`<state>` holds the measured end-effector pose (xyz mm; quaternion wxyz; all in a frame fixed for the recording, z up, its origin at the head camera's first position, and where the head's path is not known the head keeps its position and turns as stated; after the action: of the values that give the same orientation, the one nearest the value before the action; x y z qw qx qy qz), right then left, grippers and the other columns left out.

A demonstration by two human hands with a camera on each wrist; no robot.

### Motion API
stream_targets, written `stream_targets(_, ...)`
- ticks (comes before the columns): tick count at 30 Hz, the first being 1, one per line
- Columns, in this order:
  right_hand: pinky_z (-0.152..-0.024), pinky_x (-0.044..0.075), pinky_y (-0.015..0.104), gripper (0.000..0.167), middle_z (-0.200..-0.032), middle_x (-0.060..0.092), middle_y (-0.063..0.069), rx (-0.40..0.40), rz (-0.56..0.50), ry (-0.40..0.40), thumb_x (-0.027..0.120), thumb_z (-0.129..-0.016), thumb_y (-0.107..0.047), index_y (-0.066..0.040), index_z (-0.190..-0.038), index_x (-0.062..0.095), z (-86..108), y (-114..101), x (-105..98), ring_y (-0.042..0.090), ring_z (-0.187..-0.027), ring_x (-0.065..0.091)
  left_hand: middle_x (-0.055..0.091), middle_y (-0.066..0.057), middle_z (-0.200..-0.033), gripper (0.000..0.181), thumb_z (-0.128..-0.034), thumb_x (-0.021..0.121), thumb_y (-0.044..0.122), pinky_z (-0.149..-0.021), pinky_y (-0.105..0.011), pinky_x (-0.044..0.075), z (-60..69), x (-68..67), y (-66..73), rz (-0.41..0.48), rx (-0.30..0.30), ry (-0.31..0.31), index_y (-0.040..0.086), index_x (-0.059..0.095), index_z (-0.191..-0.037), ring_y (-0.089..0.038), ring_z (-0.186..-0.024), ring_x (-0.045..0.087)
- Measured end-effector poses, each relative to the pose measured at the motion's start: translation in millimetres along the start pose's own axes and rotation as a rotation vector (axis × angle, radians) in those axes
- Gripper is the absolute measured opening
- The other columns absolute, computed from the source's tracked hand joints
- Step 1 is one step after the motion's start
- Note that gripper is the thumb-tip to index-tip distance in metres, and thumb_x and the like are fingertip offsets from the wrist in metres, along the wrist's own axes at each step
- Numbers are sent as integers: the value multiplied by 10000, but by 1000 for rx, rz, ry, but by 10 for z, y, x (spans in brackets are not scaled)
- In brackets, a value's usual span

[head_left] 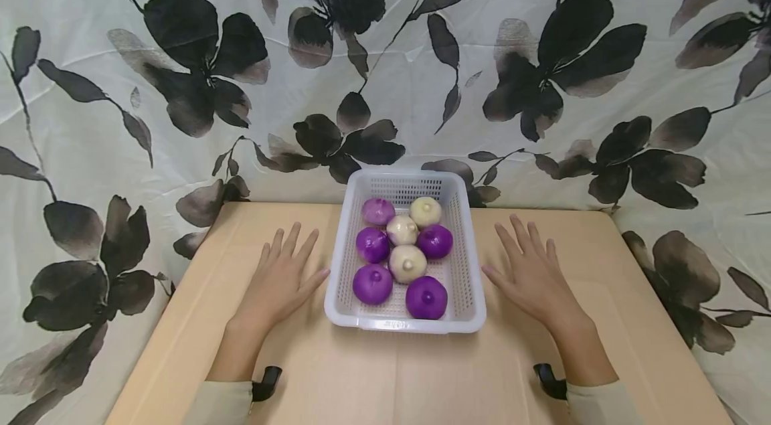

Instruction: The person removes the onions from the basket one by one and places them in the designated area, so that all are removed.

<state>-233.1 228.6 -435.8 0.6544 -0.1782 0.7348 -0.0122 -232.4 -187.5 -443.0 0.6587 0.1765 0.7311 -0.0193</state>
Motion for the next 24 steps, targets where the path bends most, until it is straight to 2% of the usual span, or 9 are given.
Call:
stream_targets(8,-1193,103,800,821,-1715,164,184,-111,-22,8,590,-983,-554,-123,-1627,319,-66,-225,-63,494,-1563,131,167,-228,-1702,807,-1017,500,604,-1259,-676,184,-75,-55,122,70,30,-1,174,253,-1653,-517,-1547,162)
stream_targets(13,-1205,129,781,813,-1708,203,175,-184,1,10,614,-968,-548,-143,-1620,345,-95,-386,-69,486,-1557,172,220,-228,-1687,819,-1003,582,548,-1255,-629,257,-91,-94,213,173,61,3,154,266,-1648,-480,-1536,241)
stream_targets(19,-1227,139,750,821,-1691,275,146,-264,16,-11,659,-931,-557,-138,-1591,406,-125,-545,-43,472,-1557,196,311,-212,-1655,806,-989,660,444,-1211,-648,330,-71,-119,291,295,84,20,128,296,-1636,-446,-1505,331)
stream_targets(24,-1237,151,729,810,-1673,319,142,-328,-20,-46,676,-927,-542,-137,-1581,424,-130,-667,-26,445,-1550,242,392,-163,-1617,794,-967,713,369,-1178,-614,403,-59,-117,329,411,93,31,131,331,-1620,-394,-1466,422)
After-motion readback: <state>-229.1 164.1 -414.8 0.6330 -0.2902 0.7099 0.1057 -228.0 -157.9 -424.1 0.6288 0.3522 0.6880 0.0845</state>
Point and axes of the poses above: each hand's wrist, its own z-axis away from the middle knuckle, its own x-axis out of the palm, y = z × x, the point moved 10 cm from there along -z, towards the middle knuckle
